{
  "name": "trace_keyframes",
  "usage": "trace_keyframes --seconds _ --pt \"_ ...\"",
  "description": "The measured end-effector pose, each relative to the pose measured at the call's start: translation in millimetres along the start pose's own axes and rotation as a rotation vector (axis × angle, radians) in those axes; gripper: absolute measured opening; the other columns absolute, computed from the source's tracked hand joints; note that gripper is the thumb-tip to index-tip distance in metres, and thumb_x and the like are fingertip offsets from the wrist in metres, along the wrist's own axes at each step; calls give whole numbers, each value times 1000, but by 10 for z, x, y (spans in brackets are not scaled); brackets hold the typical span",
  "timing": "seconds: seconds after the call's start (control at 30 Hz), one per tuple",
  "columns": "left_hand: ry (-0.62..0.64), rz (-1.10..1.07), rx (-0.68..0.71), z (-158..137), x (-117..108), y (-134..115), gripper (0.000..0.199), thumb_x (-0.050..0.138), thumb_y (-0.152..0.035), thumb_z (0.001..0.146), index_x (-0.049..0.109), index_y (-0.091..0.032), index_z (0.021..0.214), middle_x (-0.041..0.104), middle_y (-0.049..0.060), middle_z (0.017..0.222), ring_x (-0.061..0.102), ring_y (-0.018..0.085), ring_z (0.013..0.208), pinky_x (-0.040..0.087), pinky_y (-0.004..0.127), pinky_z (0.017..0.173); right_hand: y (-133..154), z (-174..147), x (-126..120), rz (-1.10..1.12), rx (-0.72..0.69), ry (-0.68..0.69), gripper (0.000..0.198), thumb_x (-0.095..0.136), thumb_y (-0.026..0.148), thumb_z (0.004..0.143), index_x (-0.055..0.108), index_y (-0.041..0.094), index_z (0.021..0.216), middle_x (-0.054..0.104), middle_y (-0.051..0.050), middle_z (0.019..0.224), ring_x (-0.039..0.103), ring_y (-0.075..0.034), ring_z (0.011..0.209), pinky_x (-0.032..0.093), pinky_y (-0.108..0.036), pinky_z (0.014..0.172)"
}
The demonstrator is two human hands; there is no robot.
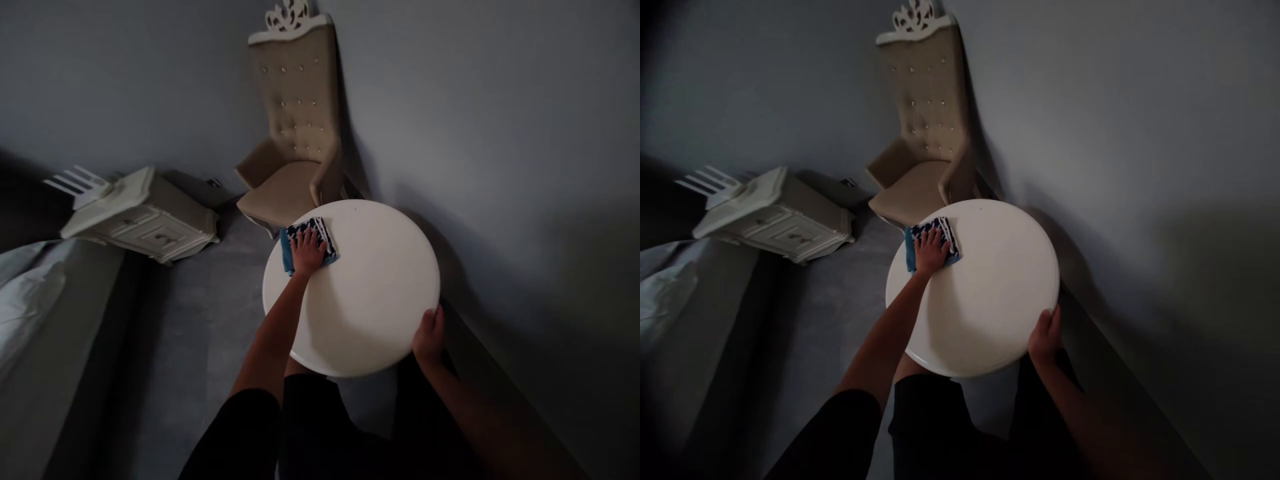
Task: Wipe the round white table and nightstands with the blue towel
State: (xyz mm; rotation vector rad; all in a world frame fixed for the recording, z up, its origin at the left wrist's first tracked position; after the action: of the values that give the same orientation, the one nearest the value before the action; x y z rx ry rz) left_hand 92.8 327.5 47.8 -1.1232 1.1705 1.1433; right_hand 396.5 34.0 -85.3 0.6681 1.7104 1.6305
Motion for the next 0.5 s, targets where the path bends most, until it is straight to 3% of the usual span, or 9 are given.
trace_keyframes --seconds 0.1,0.2,0.37,0.5 --pt "-1 -29 68 179 78 -485 78 32 -58 116 38 -19 184 28 9 193 18 39 179 11 65 145 37 3 -5 -19 8 -20 79 45 73 109 61 16 161 73 -22 144 69 -36 130 57 -56 111" --pt "2 -66 195 98 138 -1021 77 34 -60 116 41 -23 183 30 7 192 18 39 179 10 64 146 64 17 5 2 7 -1 78 45 73 109 62 15 158 74 -23 143 70 -36 127 56 -57 113" --pt "-42 -138 371 -456 155 -1644 76 38 -62 115 47 -23 180 34 7 191 22 40 178 11 65 146 42 44 -2 -41 32 -35 82 46 74 104 64 11 153 72 -26 145 71 -37 127 55 -57 114" --pt "-52 -172 481 -1058 111 -1711 74 44 -61 114 50 -26 179 37 7 189 25 40 178 14 66 146 59 65 -12 -51 4 -22 77 46 71 103 66 12 149 76 -23 136 72 -36 121 58 -53 107"
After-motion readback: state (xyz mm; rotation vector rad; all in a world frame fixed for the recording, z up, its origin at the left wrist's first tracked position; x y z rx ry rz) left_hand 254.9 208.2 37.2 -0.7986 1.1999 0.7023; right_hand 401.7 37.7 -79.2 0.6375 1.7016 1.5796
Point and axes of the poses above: each hand's wrist, its own z-axis towards the middle knuckle, its own x-axis out of the palm, y = z × x, the point moved 3 cm from there along z, towards the middle knuckle
